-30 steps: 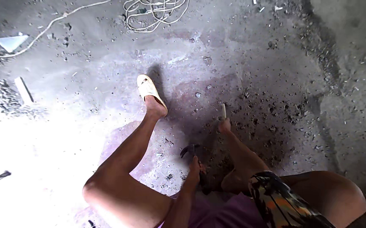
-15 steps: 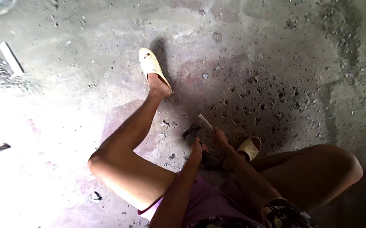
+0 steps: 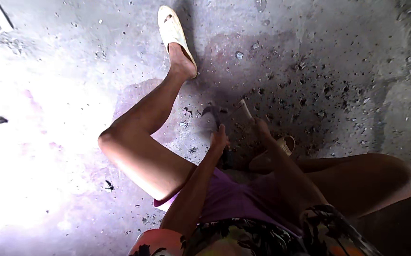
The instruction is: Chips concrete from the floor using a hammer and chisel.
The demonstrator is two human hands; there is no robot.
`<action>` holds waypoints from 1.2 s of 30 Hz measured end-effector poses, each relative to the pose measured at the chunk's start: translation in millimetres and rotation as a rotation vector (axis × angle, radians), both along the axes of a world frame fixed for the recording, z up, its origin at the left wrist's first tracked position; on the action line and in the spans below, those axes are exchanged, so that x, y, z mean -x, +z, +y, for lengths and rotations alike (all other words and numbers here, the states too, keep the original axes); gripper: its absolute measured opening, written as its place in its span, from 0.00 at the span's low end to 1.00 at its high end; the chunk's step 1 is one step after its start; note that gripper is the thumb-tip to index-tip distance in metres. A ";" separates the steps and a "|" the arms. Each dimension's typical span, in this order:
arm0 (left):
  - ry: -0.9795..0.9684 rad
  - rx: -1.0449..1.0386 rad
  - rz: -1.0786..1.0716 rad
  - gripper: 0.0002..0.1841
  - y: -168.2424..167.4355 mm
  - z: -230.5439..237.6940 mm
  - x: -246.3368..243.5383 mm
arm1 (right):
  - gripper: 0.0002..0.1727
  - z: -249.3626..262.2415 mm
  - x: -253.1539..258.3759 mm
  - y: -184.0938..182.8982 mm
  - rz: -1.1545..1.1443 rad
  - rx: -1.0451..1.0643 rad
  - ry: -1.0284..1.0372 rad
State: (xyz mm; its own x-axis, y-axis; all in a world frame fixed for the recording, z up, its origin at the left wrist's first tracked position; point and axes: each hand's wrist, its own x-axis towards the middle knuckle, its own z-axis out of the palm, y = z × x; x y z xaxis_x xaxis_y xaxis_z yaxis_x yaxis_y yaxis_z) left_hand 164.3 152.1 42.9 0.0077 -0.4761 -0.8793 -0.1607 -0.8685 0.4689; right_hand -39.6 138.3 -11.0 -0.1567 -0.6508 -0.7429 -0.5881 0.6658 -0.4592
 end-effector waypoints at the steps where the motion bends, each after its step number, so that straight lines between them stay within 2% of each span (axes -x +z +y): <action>1: -0.067 0.058 -0.029 0.34 9.9 -2.7 -2.4 | 0.29 -4.4 8.8 -0.4 0.003 -0.009 0.019; 6: -0.340 0.461 -0.232 0.27 31.2 -19.3 -5.9 | 0.29 -10.3 24.9 1.9 0.083 -0.012 0.128; 10: -0.432 0.520 -0.302 0.26 40.6 -28.4 2.4 | 0.30 -13.2 11.2 7.8 0.166 0.019 0.163; 14: -0.443 0.582 -0.354 0.30 38.1 -21.7 16.6 | 0.30 -12.5 8.3 19.1 0.207 0.012 0.225; 16: -0.483 0.531 -0.392 0.30 28.2 -22.5 20.1 | 0.31 -13.8 9.0 17.4 0.221 0.020 0.253; 19: -0.632 0.293 -0.371 0.33 8.2 -38.7 20.6 | 0.32 -13.0 10.4 18.1 0.247 0.005 0.285; 20: -0.642 0.270 -0.362 0.33 4.9 -43.1 19.6 | 0.33 -11.2 11.7 15.4 0.252 0.004 0.290; 25: -0.594 0.447 -0.459 0.32 39.3 -42.1 12.0 | 0.33 -8.6 9.4 12.5 0.268 0.005 0.295; 27: -0.596 0.512 -0.482 0.31 35.9 -35.7 9.6 | 0.32 -8.7 7.1 13.0 0.275 0.022 0.291; 32: -0.791 0.325 -0.424 0.34 6.3 -38.5 6.6 | 0.32 -9.9 6.1 15.2 0.270 0.015 0.291; 36: -0.754 0.440 -0.432 0.32 32.3 -32.8 7.7 | 0.32 -5.0 4.1 9.7 0.277 0.023 0.291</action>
